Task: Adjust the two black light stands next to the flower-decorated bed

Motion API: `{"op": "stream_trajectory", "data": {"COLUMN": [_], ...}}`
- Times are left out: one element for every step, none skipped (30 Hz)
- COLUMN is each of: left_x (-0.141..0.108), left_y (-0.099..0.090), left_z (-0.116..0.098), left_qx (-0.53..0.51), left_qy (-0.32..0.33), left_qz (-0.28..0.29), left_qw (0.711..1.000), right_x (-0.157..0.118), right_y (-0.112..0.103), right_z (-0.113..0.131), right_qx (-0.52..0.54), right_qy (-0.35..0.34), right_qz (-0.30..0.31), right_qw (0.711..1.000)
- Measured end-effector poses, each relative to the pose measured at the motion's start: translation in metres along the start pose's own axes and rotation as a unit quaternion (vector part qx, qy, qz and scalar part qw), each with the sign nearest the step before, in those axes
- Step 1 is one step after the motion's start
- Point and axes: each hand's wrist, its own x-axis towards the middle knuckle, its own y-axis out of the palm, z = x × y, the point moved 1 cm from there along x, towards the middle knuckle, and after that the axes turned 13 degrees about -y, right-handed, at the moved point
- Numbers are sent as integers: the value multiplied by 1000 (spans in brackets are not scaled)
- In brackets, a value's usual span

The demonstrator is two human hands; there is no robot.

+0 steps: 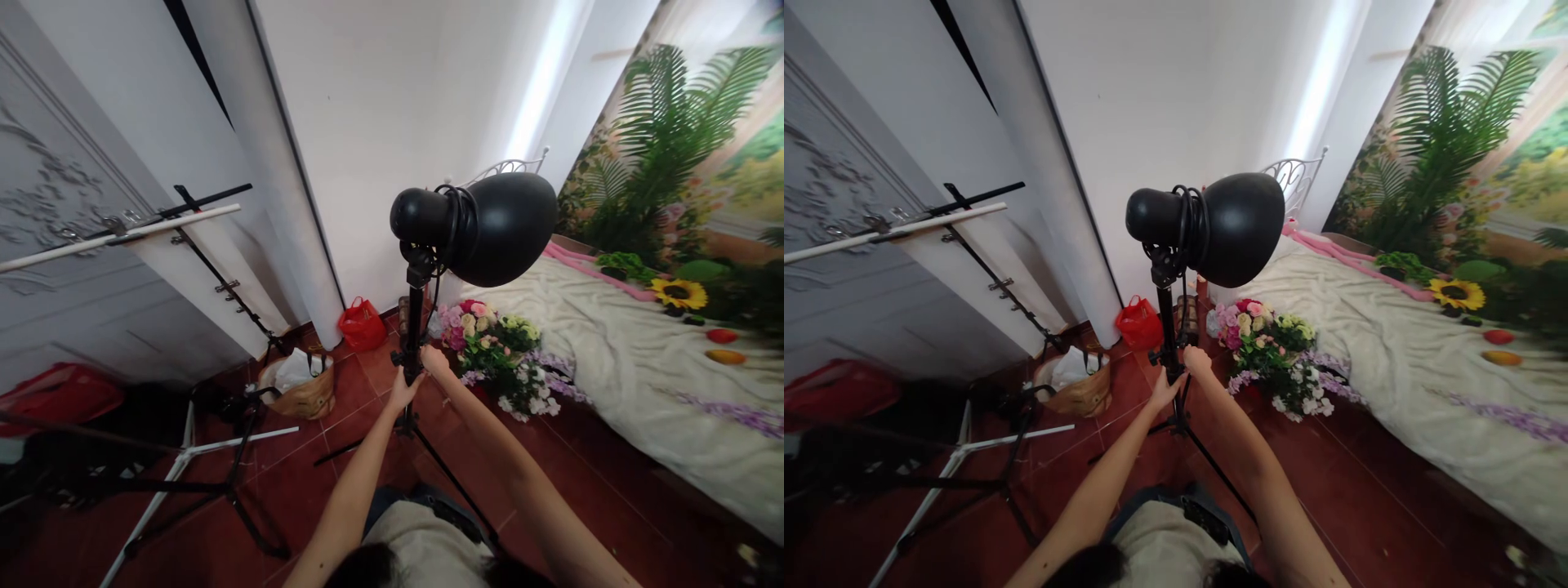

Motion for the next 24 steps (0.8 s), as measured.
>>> {"op": "stream_trajectory", "data": {"left_x": [0, 0, 1, 1, 2, 2, 3, 4, 5, 6, 7, 8, 9, 10, 11, 12, 12, 12, 12, 12, 11, 11, 10, 9], "left_y": [1, 1, 1, 0, -1, -1, -2, -3, -3, -3, -3, -2, -1, 0, 0, 1, 1, 1, 1, 1, 0, 0, 0, 0], "left_z": [0, 0, 1, 2, 4, 6, 9, 12, 14, 17, 19, 21, 22, 23, 24, 24, 24, 24, 24, 23, 22, 20, 19, 17], "left_qx": [-5, -7, -8, -6, -3, 0, 3, 3, 3, 2, 0, -1, -2, -4, -7, -10, -11, -10, -8, -5, -2, -1, -1, -1], "left_qy": [1, 0, -1, -4, -8, -11, -14, -17, -18, -20, -21, -23, -26, -29, -32, -34, -37, -39, -41, -44, -45, -44, -42, -40], "left_qz": [4, 6, 4, -1, -6, -12, -18, -24, -29, -35, -41, -47, -52, -54, -55, -55, -54, -55, -57, -58, -60, -61, -60, -58], "left_qw": [1000, 1000, 1000, 1000, 1000, 1000, 1000, 1000, 999, 999, 999, 999, 998, 998, 998, 998, 998, 998, 998, 997, 997, 997, 997, 997], "right_x": [3, 4, 3, 0, -5, -12, -21, -31, -40, -49, -56, -61, -64, -64, -63, -60, -57, -54, -51, -50, -49, -48, -48, -48], "right_y": [-1, -2, -3, -3, -2, -2, 0, 2, 4, 7, 9, 12, 14, 16, 18, 18, 18, 18, 16, 14, 12, 9, 5, 2], "right_z": [2, 3, 3, 2, 1, -2, -5, -9, -13, -17, -21, -25, -27, -29, -30, -30, -29, -28, -27, -27, -28, -29, -32, -35], "right_qx": [-4, -3, -3, -4, -6, -7, -6, -1, 9, 22, 38, 53, 67, 78, 87, 93, 95, 93, 89, 83, 77, 72, 68, 63], "right_qy": [6, 9, 9, 3, -15, -48, -98, -156, -214, -263, -294, -311, -316, -313, -306, -297, -290, -285, -286, -295, -313, -336, -360, -382], "right_qz": [18, 26, 27, 21, 3, -27, -63, -101, -133, -156, -169, -177, -183, -187, -190, -189, -185, -178, -170, -160, -150, -140, -130, -118], "right_qw": [1000, 1000, 1000, 1000, 1000, 998, 993, 983, 968, 952, 940, 932, 929, 928, 929, 931, 934, 937, 939, 938, 935, 929, 921, 914]}}
